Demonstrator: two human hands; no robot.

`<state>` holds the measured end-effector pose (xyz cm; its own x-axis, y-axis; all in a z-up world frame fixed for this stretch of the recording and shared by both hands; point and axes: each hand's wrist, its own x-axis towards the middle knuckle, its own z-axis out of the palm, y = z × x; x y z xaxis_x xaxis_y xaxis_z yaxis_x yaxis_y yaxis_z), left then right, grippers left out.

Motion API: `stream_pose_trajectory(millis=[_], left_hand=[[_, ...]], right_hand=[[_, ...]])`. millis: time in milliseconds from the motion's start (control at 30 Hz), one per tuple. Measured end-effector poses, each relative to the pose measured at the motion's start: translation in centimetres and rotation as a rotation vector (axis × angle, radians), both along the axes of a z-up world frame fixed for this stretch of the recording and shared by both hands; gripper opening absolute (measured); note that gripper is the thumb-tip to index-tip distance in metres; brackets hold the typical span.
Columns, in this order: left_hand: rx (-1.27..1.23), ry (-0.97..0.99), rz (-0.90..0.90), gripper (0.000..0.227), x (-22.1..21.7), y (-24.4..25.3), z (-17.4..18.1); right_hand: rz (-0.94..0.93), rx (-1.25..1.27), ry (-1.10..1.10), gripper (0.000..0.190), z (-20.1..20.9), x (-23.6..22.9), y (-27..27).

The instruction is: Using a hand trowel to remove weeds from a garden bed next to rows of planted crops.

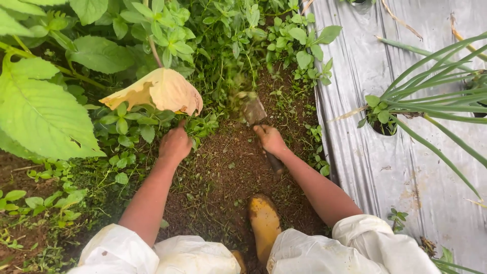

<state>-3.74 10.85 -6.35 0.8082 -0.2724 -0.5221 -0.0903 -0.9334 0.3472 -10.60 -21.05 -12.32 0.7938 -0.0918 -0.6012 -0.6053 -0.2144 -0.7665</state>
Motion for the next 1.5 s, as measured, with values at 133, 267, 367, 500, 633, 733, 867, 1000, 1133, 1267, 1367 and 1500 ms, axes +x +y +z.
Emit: stream_pose_trajectory(millis=[133, 267, 367, 500, 633, 733, 867, 1000, 1133, 1267, 1367, 1500], left_hand=[[0.049, 0.026, 0.001, 0.035, -0.4, 0.8, -4.4], [0.081, 0.032, -0.059, 0.031, 0.0, -0.7, 2.2], [0.14, 0.032, -0.076, 0.056, 0.3, 0.0, -1.4], [0.192, 0.059, -0.057, 0.058, 0.7, 0.5, -1.9], [0.286, 0.039, 0.003, 0.035, 0.3, 1.1, -5.4], [0.32, 0.053, -0.068, 0.028, 0.5, 0.4, -3.1], [0.338, 0.051, -0.064, 0.029, 1.4, -1.2, 1.9], [0.314, 0.046, -0.045, 0.031, 1.0, 0.0, -0.7], [0.287, 0.054, 0.01, 0.03, 1.0, -0.9, 2.1], [0.282, 0.069, -0.012, 0.031, 0.7, -0.5, 0.7], [0.252, 0.051, 0.016, 0.029, 1.2, -0.6, 1.8], [0.292, 0.059, -0.025, 0.032, 0.8, -0.4, 0.7]], right_hand=[[-0.164, 0.011, 0.01, 0.044, -2.1, -0.6, 0.3], [0.102, -0.031, 0.06, 0.049, 2.5, -2.3, 0.3], [-0.126, -0.048, -0.068, 0.047, 0.6, -2.6, -0.7], [-0.028, -0.046, -0.055, 0.048, 0.2, -3.1, -2.0], [-0.192, -0.117, -0.093, 0.045, -0.2, -2.1, -3.4], [0.101, -0.237, 0.032, 0.042, 3.4, -3.0, -3.1], [0.037, -0.364, 0.01, 0.041, 1.5, -4.3, -2.9], [-0.326, -0.448, -0.308, 0.043, 5.0, -4.0, -4.9], [-0.174, -0.552, -0.23, 0.042, 5.8, -3.9, -6.7], [-0.283, -0.576, -0.242, 0.036, 6.0, -5.1, -4.9], [-0.434, -0.749, -0.485, 0.032, 6.1, -3.3, -5.2], [-0.275, -0.824, -0.376, 0.032, 6.3, -1.8, -6.5]])
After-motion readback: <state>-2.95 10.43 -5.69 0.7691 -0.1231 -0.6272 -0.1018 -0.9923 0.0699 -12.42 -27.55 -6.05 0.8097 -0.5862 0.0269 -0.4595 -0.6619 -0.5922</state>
